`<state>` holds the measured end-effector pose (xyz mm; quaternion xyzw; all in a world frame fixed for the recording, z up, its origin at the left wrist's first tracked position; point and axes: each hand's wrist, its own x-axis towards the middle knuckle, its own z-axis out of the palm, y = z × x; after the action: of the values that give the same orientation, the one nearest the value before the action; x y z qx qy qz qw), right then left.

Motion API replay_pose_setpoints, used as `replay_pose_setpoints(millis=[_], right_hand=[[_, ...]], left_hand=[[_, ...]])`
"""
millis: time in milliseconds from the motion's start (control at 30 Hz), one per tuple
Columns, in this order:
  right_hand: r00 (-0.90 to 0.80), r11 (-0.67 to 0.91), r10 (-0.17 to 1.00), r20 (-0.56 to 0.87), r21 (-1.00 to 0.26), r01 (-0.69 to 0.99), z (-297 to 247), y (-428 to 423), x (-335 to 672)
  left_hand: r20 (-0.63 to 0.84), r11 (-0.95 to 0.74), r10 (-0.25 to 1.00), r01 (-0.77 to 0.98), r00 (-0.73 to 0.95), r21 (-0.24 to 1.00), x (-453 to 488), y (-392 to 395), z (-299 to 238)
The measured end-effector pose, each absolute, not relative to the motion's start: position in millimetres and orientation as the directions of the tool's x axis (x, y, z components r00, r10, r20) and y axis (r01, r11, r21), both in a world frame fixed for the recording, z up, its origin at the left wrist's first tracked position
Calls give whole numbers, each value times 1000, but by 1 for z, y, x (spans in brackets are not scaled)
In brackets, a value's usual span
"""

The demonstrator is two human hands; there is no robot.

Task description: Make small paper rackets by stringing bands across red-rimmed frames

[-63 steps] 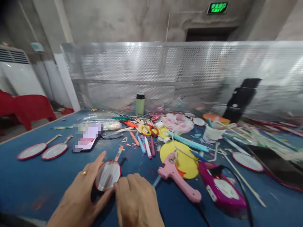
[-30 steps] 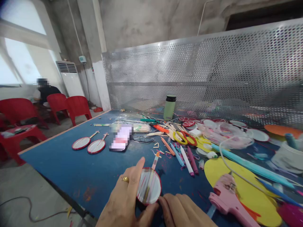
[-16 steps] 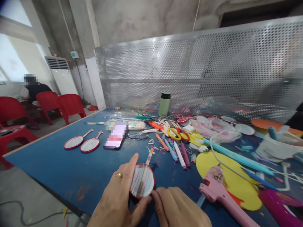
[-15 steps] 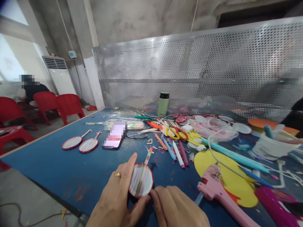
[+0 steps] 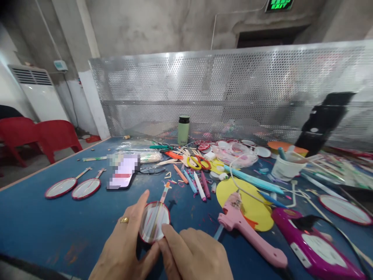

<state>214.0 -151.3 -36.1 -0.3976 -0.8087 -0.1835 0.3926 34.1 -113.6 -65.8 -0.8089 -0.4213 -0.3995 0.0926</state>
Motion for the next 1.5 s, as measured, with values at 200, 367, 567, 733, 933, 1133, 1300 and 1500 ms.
replay_pose_setpoints(millis=[200, 367, 567, 733, 933, 1133, 1300, 1500], right_hand=[[-334, 548, 616, 713, -84, 832, -30, -166, 206], [-257, 424, 727, 637, -122, 897, -30, -172, 202], [-312, 559, 632, 709, -138, 818, -36, -164, 207], [-354, 580, 579, 735, -66, 812, -36, -153, 212], [-345, 567, 593, 728, -72, 821, -30, -160, 211], [-357, 574, 611, 707, -86, 814, -31, -158, 212], [-333, 554, 646, 687, -121, 824, -33, -160, 212], [-342, 563, 664, 665, -144, 814, -35, -162, 214]], left_hand=[[690, -618, 635, 764, 346, 186, 25, -108, -79], [706, -614, 635, 760, 314, 215, 22, -93, -94], [697, -586, 648, 785, 305, 202, 29, -116, -68], [725, -616, 608, 769, 324, 173, 32, -115, -65], [701, -567, 675, 770, 231, 293, 39, -122, -62], [689, -560, 695, 755, 205, 340, 42, -125, -57], [685, -591, 682, 745, 256, 310, 37, -124, -57], [670, -581, 694, 755, 263, 305, 36, -126, -56]])
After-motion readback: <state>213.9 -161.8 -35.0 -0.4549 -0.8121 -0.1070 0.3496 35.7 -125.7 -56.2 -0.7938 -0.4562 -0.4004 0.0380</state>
